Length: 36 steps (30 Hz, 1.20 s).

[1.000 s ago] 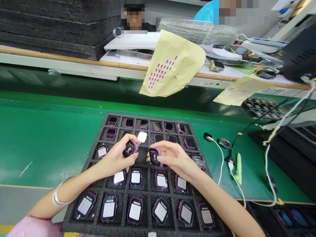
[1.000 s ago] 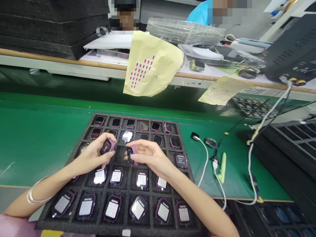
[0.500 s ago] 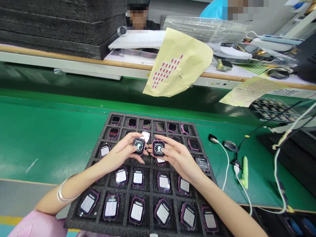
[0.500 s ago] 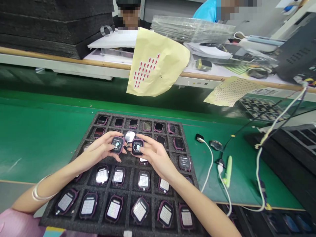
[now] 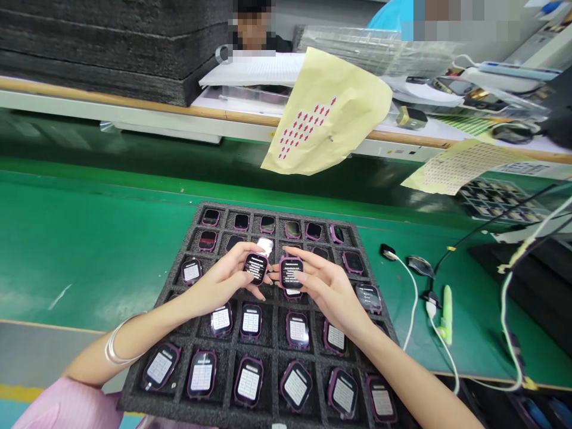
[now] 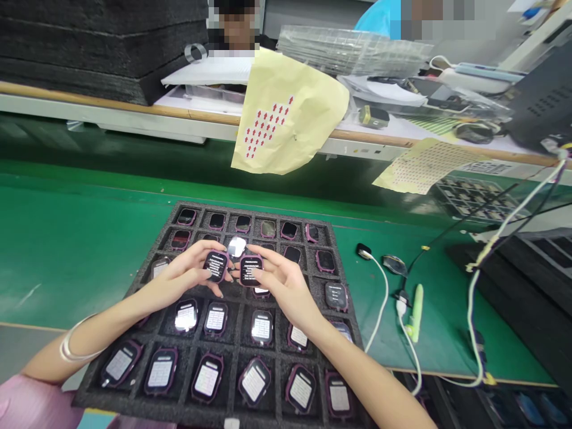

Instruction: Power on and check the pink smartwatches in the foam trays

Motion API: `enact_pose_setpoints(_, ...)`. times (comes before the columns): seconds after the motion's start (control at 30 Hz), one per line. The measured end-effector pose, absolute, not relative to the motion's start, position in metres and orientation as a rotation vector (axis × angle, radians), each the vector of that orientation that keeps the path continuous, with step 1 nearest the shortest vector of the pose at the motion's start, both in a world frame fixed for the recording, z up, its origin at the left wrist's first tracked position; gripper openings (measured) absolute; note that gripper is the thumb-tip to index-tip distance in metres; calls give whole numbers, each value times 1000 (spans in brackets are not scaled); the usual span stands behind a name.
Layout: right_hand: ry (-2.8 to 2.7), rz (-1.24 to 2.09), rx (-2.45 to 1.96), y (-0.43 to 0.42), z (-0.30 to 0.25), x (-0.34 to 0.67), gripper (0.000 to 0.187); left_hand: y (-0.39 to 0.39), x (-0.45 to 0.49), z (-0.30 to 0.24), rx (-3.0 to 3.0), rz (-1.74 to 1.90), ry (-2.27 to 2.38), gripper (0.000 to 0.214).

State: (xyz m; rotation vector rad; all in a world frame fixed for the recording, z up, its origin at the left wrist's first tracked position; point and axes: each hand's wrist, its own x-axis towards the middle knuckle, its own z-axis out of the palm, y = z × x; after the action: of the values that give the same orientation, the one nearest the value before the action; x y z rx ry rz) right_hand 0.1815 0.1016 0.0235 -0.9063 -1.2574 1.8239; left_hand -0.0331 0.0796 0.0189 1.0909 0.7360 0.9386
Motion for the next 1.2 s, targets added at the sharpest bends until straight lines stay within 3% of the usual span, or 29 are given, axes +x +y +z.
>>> enact_pose_setpoints(0.3, -1378, 1726, -970, 99, 24, 179, 41, 78, -32, 19, 1133, 932, 703, 25)
enact_pose_setpoints(0.57, -1465, 1833, -846, 98, 27, 180, 66, 81, -31, 18, 1103, 998, 727, 22)
enact_pose_setpoints(0.87, -1480, 1815, -879, 98, 17, 177, 64, 81, -31, 20, 1098, 1021, 719, 19)
enact_pose_setpoints(1.0, -1734, 1589, -1015, 100, 14, 177, 57, 81, -33, 20, 1086, 1011, 697, 19)
enact_pose_setpoints(1.2, -2329, 895, -984, 107, 5, 169, 43, 80, -33, 19, 1123, 1025, 746, 25)
